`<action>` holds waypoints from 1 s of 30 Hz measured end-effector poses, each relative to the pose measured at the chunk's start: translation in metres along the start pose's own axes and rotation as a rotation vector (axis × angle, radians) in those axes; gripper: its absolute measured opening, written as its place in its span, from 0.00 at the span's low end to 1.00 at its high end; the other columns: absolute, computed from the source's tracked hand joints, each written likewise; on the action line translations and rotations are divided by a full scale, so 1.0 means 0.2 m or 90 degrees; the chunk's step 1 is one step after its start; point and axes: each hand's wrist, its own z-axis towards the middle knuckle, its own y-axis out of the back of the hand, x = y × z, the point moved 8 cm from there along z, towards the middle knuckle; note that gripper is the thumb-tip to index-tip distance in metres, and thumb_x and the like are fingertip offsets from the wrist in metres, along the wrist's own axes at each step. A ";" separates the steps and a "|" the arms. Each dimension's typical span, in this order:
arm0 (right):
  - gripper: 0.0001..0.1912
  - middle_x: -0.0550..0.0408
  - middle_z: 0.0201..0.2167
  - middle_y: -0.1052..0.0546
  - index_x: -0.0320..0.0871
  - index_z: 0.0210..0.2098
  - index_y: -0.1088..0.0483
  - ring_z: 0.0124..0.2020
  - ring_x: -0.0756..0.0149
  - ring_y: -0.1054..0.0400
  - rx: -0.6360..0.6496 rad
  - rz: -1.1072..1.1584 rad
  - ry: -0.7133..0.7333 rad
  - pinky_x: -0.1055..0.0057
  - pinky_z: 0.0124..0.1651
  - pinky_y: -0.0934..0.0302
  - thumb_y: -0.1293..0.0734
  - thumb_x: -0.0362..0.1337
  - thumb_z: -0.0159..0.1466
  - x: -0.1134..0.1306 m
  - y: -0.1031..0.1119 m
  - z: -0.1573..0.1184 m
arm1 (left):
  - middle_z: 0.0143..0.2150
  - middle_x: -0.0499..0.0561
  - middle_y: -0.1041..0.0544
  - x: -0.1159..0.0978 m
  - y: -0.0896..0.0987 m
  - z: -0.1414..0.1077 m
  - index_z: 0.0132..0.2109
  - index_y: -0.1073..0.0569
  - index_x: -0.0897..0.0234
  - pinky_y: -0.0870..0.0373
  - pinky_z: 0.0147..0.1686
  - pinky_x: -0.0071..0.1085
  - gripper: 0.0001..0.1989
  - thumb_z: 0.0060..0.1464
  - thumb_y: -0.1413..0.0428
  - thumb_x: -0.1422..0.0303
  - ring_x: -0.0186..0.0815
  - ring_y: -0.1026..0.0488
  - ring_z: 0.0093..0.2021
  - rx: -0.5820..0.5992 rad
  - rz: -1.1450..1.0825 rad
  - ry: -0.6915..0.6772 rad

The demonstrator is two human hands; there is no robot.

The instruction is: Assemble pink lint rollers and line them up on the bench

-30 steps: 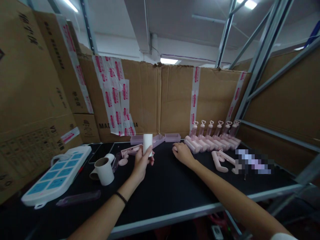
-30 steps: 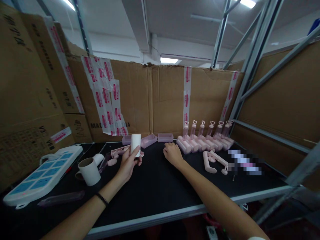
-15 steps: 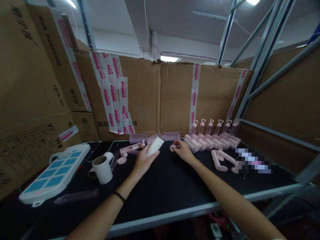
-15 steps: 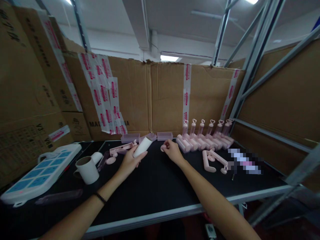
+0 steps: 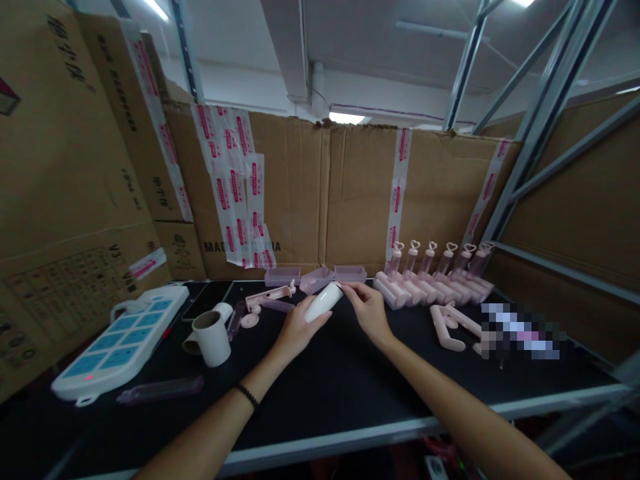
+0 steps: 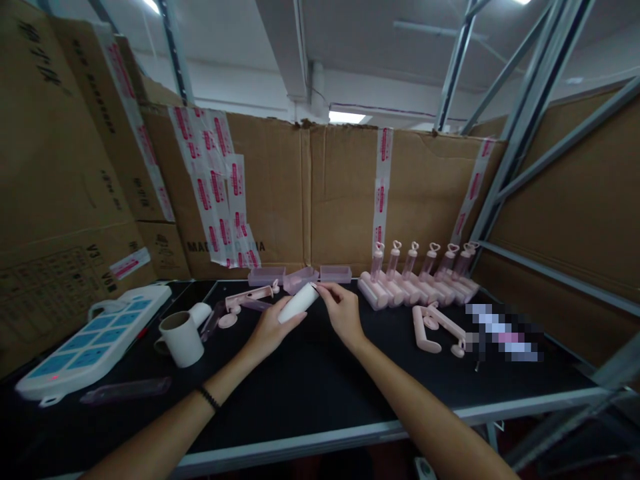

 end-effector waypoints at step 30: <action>0.15 0.48 0.48 0.19 0.46 0.30 0.34 0.52 0.55 0.25 0.062 0.124 -0.023 0.59 0.58 0.36 0.31 0.49 0.64 0.03 -0.11 -0.02 | 0.36 0.51 0.25 -0.04 0.00 -0.06 0.47 0.24 0.65 0.35 0.27 0.27 0.19 0.54 0.38 0.57 0.34 0.30 0.30 0.021 -0.137 0.040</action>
